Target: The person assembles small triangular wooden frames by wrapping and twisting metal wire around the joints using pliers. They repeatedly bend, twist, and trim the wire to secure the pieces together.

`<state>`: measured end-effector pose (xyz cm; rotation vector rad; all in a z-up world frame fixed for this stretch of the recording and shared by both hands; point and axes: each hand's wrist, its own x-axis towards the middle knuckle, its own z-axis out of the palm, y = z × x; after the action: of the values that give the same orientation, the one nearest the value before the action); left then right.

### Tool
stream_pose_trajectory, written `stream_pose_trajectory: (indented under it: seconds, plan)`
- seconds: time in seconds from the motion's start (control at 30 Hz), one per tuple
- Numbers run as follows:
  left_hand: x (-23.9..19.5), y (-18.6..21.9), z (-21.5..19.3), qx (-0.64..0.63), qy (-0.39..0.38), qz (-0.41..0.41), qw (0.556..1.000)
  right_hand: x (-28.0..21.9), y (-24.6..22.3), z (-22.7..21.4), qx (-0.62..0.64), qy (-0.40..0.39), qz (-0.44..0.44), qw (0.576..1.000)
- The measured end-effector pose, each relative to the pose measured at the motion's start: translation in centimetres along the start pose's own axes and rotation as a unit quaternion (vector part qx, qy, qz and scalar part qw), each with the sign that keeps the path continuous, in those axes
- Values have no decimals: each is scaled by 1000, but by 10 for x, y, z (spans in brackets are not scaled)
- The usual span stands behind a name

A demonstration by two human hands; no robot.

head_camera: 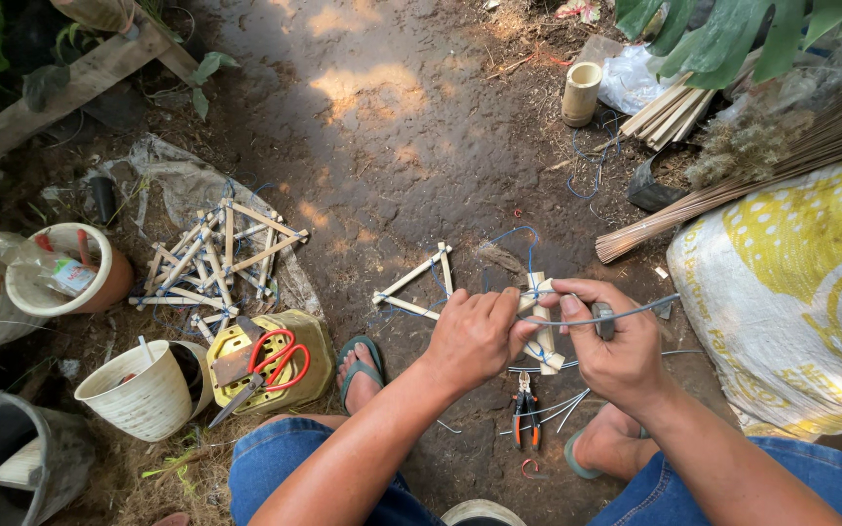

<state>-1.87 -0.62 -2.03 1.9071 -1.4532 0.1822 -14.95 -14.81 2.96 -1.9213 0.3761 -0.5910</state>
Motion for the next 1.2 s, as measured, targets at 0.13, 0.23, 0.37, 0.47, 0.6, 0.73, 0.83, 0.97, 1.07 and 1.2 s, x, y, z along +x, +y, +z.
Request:
stream_pose_trajectory:
  seconds: [0.13, 0.23, 0.37, 0.47, 0.6, 0.73, 0.83, 0.97, 1.07, 1.2]
  plan:
    - [1, 1, 0, -4, 23, 3, 1000, 0, -2, 0, -45, 12, 16, 999]
    - [2, -1, -1, -15, 16, -12, 1000, 0, -3, 1, -52, 18, 3, 998]
    - [2, -1, -3, -18, 18, -23, 999, 2, -1, 3, -56, 18, -55, 997]
    - [4, -2, -2, 19, 20, -28, 999, 10, 6, 5, -29, 11, -6, 999]
    - [8, -14, -4, 76, 59, -44, 994, 29, 18, -6, 21, 81, 64, 994]
    - [11, -24, -6, 60, 56, -145, 986, 44, 32, -29, 174, 55, 121, 976]
    - [13, -22, 2, -54, 32, -247, 967, 36, 49, -20, 155, -7, 212, 965]
    - [8, -24, 14, -328, -33, -356, 875, 24, 73, 12, 172, -39, 272, 946]
    - [5, -31, 21, -472, -86, -374, 794, 16, 76, 14, 217, -74, 270, 935]
    - [-3, -29, 27, -576, -91, -357, 729, 9, 67, 18, 124, -126, 222, 959]
